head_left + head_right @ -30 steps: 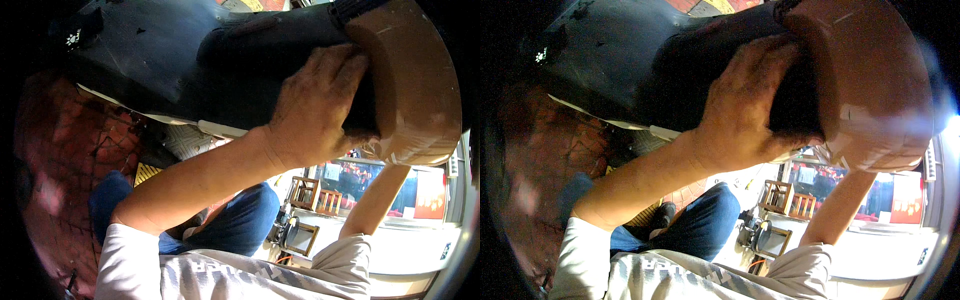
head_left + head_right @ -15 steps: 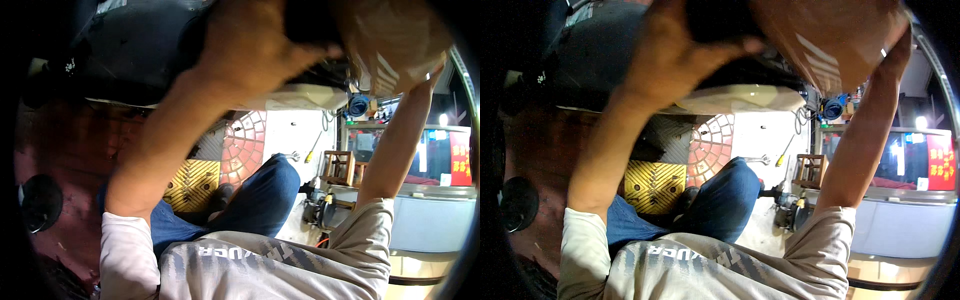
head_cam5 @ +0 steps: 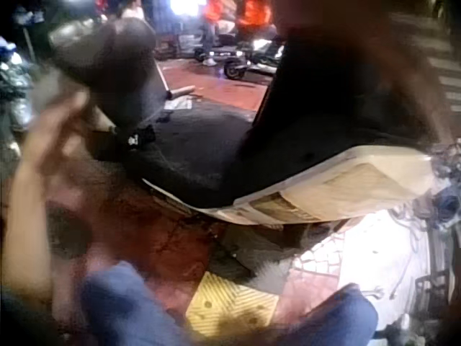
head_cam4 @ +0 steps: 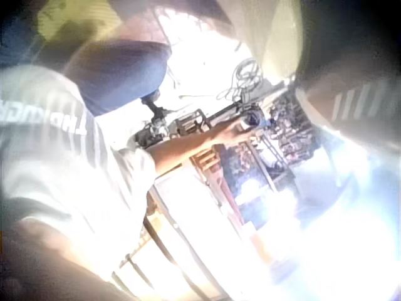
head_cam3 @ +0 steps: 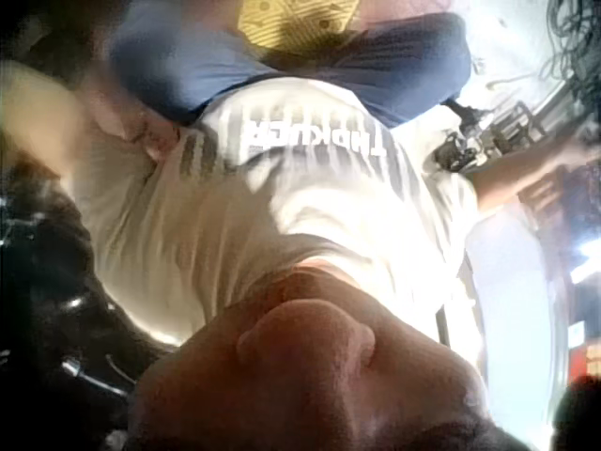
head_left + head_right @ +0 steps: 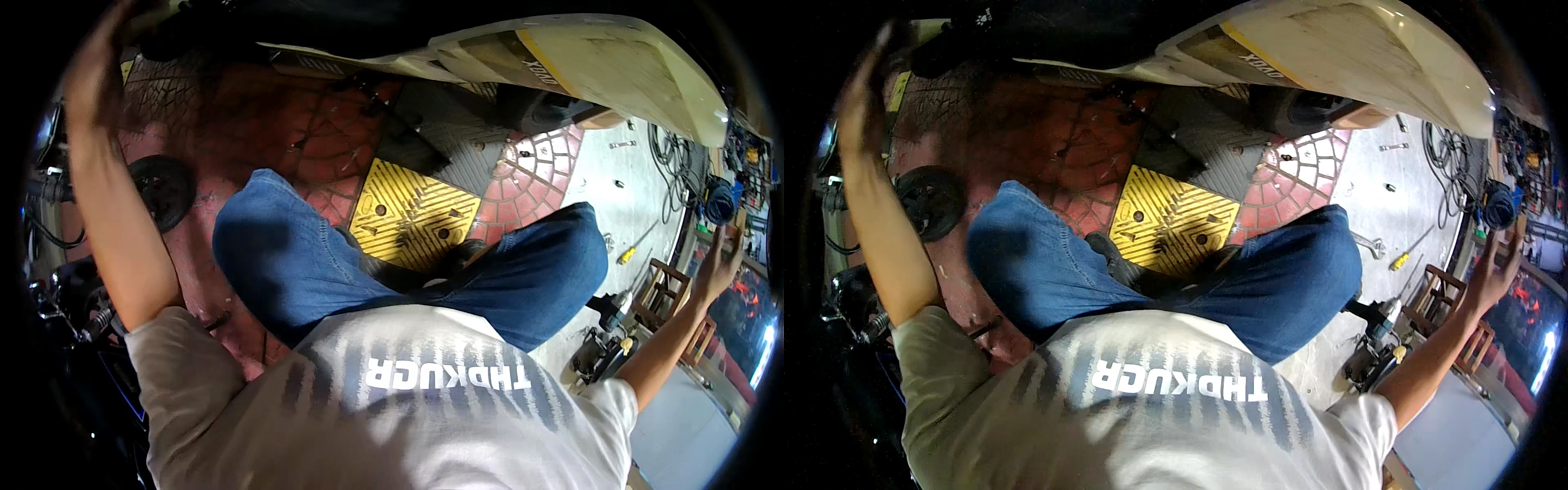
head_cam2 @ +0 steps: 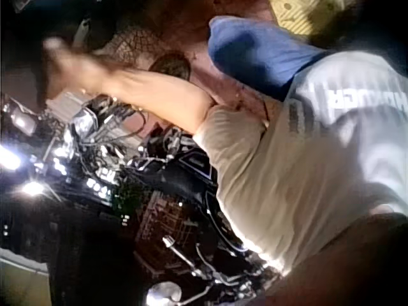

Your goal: The person fits a plastic fairing piece onto the side of a scooter, then uses a power drill to fasten several screws into various locations around the scooter's body and wheel area.

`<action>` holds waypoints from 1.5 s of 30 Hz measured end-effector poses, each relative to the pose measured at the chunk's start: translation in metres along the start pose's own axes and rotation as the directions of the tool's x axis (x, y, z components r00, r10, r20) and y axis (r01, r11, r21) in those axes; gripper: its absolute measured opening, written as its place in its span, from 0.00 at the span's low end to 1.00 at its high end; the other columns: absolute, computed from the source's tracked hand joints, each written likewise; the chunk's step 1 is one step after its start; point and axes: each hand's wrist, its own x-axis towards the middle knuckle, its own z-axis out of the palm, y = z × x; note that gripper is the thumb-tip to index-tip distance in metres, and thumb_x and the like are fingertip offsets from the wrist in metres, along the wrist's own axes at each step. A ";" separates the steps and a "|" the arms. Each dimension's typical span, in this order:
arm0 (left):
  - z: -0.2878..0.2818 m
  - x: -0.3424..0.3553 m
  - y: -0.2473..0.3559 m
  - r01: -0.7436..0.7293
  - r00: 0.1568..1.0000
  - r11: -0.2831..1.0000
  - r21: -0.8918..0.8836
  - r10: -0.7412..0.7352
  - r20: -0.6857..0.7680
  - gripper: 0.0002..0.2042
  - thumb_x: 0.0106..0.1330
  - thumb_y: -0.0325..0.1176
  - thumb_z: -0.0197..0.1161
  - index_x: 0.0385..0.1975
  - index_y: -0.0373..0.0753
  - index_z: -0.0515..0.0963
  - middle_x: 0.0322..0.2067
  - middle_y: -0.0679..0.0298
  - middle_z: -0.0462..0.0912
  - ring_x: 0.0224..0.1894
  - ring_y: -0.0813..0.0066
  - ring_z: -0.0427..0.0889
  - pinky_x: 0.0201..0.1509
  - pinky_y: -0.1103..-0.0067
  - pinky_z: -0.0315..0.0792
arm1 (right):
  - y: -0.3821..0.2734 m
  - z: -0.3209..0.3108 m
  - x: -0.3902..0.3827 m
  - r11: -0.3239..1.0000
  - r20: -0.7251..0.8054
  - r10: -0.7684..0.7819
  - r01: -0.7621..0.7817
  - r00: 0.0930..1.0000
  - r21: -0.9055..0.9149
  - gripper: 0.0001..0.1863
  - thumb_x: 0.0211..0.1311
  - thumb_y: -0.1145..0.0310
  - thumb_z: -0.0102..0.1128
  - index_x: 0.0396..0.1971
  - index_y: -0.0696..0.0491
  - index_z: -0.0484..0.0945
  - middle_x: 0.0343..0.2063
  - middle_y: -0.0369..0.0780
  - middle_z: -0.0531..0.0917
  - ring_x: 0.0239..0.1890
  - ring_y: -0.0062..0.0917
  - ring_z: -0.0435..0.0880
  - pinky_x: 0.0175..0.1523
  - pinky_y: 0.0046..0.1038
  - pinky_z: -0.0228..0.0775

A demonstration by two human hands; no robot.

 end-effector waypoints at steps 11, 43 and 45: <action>0.122 -0.225 -0.368 0.259 0.668 0.777 0.573 -0.573 0.475 0.24 0.65 0.47 0.69 0.50 0.31 0.83 0.49 0.45 0.86 0.54 0.50 0.84 0.58 0.64 0.77 | 0.173 -0.020 -0.461 -0.264 0.473 0.847 -0.964 -0.243 -0.023 0.15 0.67 0.60 0.57 0.47 0.50 0.82 0.36 0.39 0.85 0.34 0.31 0.83 0.36 0.35 0.73; 0.223 0.032 -0.067 -0.257 0.963 0.760 0.597 0.253 0.092 0.13 0.69 0.36 0.64 0.48 0.36 0.82 0.48 0.47 0.83 0.50 0.43 0.83 0.52 0.59 0.78 | 0.048 0.121 -0.442 -0.629 0.672 0.696 -0.666 -0.252 0.402 0.22 0.67 0.65 0.57 0.59 0.53 0.75 0.58 0.44 0.79 0.50 0.42 0.82 0.58 0.49 0.74; 0.230 0.055 -0.078 -0.204 0.977 0.704 0.680 0.187 0.099 0.14 0.68 0.38 0.64 0.49 0.40 0.82 0.50 0.49 0.82 0.52 0.43 0.82 0.54 0.57 0.77 | 0.044 0.121 -0.443 -0.636 0.677 0.699 -0.635 -0.231 0.439 0.22 0.67 0.65 0.57 0.59 0.53 0.75 0.58 0.44 0.78 0.51 0.42 0.82 0.58 0.49 0.74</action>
